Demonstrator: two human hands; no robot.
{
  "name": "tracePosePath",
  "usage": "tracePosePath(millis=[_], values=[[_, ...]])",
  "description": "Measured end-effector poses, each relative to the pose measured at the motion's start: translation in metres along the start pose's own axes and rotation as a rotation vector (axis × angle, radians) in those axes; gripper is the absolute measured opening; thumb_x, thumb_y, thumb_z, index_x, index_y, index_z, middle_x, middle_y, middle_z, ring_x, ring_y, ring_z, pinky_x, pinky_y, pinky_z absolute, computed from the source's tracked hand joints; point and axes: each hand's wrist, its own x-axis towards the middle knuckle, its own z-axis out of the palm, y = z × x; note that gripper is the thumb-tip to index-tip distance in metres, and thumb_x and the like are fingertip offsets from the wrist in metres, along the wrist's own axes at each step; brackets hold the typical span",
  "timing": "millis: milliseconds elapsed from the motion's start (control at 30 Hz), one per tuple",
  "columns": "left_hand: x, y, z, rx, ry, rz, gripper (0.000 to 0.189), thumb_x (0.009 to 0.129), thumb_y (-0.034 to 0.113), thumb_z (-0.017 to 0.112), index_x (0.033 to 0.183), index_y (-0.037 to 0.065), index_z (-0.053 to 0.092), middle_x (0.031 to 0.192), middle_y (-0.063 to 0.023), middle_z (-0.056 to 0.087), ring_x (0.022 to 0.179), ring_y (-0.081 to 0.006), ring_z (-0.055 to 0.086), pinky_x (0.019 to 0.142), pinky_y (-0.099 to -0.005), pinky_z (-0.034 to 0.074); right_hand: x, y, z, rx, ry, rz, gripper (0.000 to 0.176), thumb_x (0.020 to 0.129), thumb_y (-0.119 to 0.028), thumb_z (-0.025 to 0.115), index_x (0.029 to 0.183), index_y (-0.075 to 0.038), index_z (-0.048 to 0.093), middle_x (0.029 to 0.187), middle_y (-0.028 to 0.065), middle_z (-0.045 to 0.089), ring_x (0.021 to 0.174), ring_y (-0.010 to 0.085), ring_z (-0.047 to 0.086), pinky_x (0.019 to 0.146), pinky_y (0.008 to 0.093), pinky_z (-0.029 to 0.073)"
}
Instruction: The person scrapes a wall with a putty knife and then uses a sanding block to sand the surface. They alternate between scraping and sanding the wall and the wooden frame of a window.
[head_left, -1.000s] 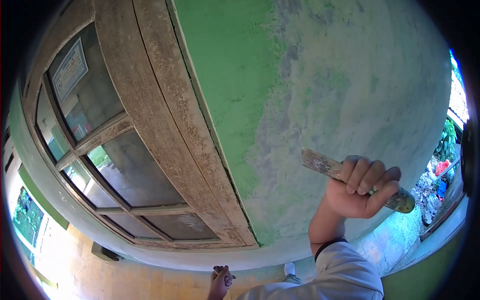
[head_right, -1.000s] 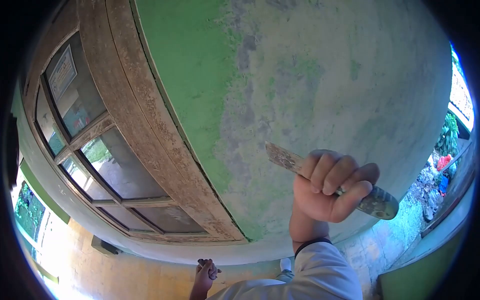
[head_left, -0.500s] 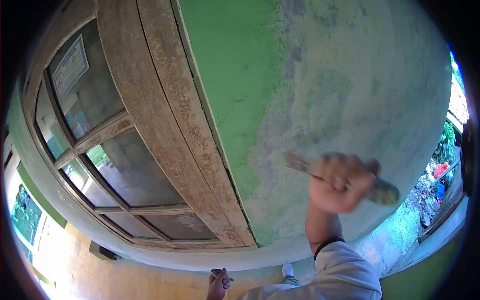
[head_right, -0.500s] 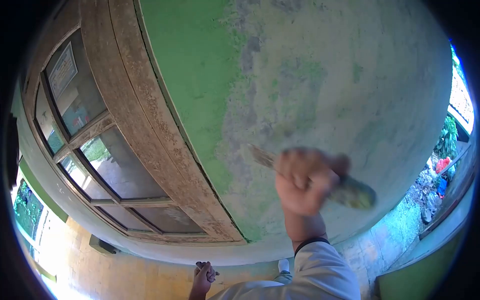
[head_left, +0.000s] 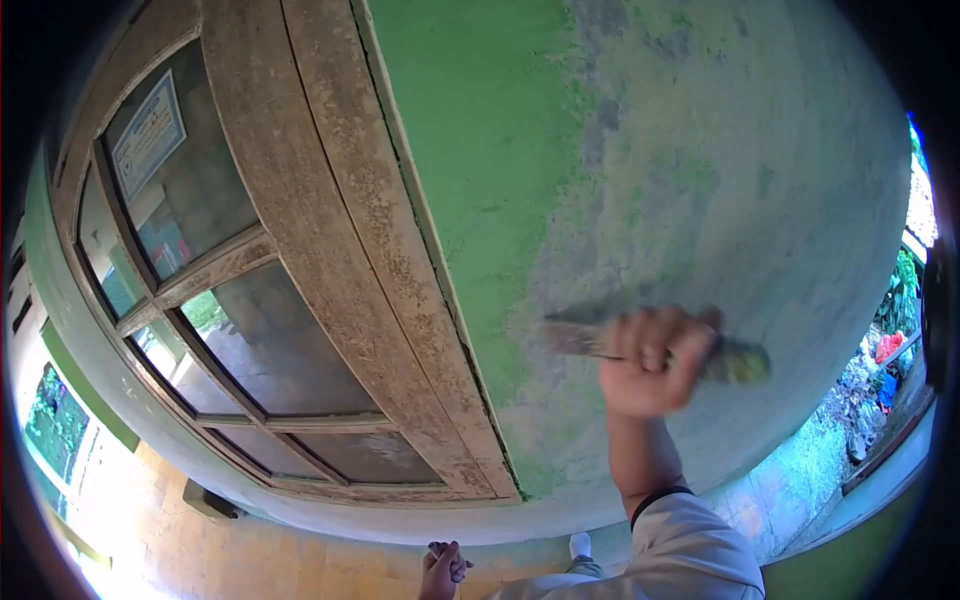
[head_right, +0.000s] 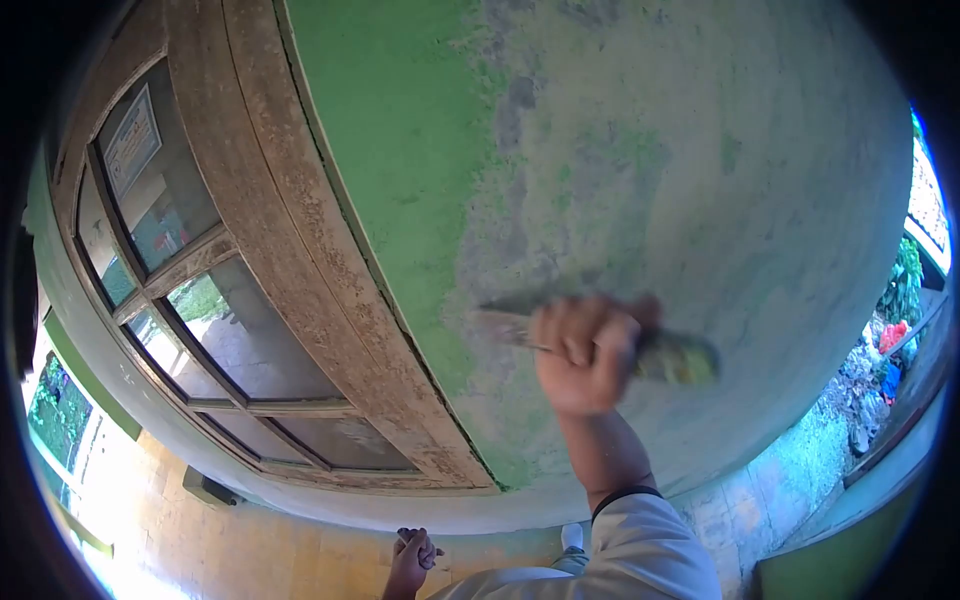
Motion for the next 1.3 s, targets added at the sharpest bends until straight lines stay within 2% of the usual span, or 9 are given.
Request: tracePosePath(millis=[33, 133, 233, 367, 533, 667, 800, 900, 1300], values=[[0.002, 0.0, -0.003, 0.039, -0.122, 0.024, 0.031, 0.093, 0.018, 0.05, 0.064, 0.012, 0.04, 0.054, 0.0032, 0.035, 0.046, -0.0093, 0.036, 0.066, -0.0347, 0.047, -0.002, -0.005, 0.0, -0.003, 0.002, 0.0, 0.018, 0.095, -0.028, 0.051, 0.083, -0.016, 0.046, 0.06, -0.0014, 0.042, 0.048, 0.0077, 0.038, 0.046, 0.0252, 0.03], [0.007, -0.002, -0.005, 0.018, -0.092, -0.002, 0.032, 0.094, 0.019, 0.049, 0.064, 0.012, 0.04, 0.053, 0.0033, 0.034, 0.046, -0.0092, 0.036, 0.066, -0.0345, 0.047, -0.014, -0.028, 0.001, -0.091, -0.263, -0.156, 0.024, 0.093, -0.034, 0.054, 0.081, -0.016, 0.045, 0.06, -0.0025, 0.042, 0.049, 0.0072, 0.038, 0.048, 0.0221, 0.035], [0.004, 0.003, 0.001, 0.018, -0.107, 0.022, 0.033, 0.094, 0.02, 0.05, 0.063, 0.012, 0.039, 0.053, 0.0032, 0.034, 0.045, -0.0093, 0.035, 0.066, -0.0345, 0.047, -0.01, -0.038, 0.007, -0.11, -0.146, -0.349, 0.028, 0.093, -0.035, 0.054, 0.078, -0.015, 0.042, 0.059, -0.0027, 0.042, 0.048, 0.007, 0.038, 0.047, 0.0219, 0.034], [0.005, -0.004, -0.004, 0.011, -0.1, 0.012, 0.034, 0.094, 0.021, 0.049, 0.063, 0.012, 0.039, 0.053, 0.0031, 0.034, 0.045, -0.0096, 0.035, 0.065, -0.0344, 0.047, -0.02, -0.002, 0.005, -0.162, -0.082, 0.005, 0.031, 0.092, -0.037, 0.055, 0.077, -0.014, 0.04, 0.058, -0.002, 0.04, 0.047, 0.0079, 0.036, 0.046, 0.0227, 0.032], [0.003, 0.0, -0.01, 0.035, -0.131, 0.059, 0.033, 0.095, 0.021, 0.049, 0.064, 0.012, 0.039, 0.053, 0.0029, 0.034, 0.045, -0.0095, 0.035, 0.067, -0.0346, 0.047, -0.02, -0.027, 0.01, -0.047, -0.241, -0.379, 0.036, 0.093, -0.042, 0.051, 0.08, -0.011, 0.038, 0.058, -0.0005, 0.039, 0.047, 0.0106, 0.033, 0.045, 0.0256, 0.028], [-0.009, 0.008, -0.004, 0.044, -0.085, 0.049, 0.033, 0.094, 0.02, 0.05, 0.065, 0.012, 0.039, 0.054, 0.0031, 0.034, 0.045, -0.0093, 0.035, 0.067, -0.0347, 0.047, -0.017, -0.007, 0.006, -0.213, -0.132, -0.187, 0.039, 0.09, -0.043, 0.056, 0.079, -0.011, 0.038, 0.055, -0.0001, 0.038, 0.044, 0.0087, 0.033, 0.04, 0.0236, 0.028], [-0.007, 0.002, -0.021, 0.054, -0.067, 0.032, 0.032, 0.094, 0.02, 0.05, 0.065, 0.012, 0.039, 0.054, 0.0034, 0.034, 0.045, -0.0089, 0.035, 0.067, -0.0345, 0.047, -0.021, -0.032, 0.013, 0.003, -0.183, -0.42, 0.039, 0.09, -0.043, 0.056, 0.082, -0.009, 0.038, 0.053, 0.0008, 0.037, 0.043, 0.011, 0.031, 0.041, 0.0274, 0.024], [-0.015, 0.004, -0.018, 0.036, -0.079, 0.029, 0.031, 0.094, 0.02, 0.051, 0.066, 0.012, 0.04, 0.054, 0.0035, 0.035, 0.046, -0.0086, 0.035, 0.066, -0.0343, 0.046, -0.02, 0.003, -0.001, -0.211, -0.205, -0.204, 0.04, 0.092, -0.047, 0.05, 0.083, -0.01, 0.037, 0.059, 0.0003, 0.04, 0.046, 0.0093, 0.031, 0.044, 0.0254, 0.026], [-0.021, -0.001, -0.013, 0.052, -0.057, 0.03, 0.031, 0.095, 0.019, 0.049, 0.066, 0.012, 0.041, 0.053, 0.004, 0.035, 0.045, -0.0084, 0.036, 0.066, -0.0339, 0.047, -0.018, -0.019, 0.001, -0.102, -0.151, -0.175, 0.043, 0.087, -0.053, 0.053, 0.084, -0.012, 0.041, 0.056, -0.0012, 0.037, 0.046, 0.0092, 0.032, 0.043, 0.0244, 0.025]])
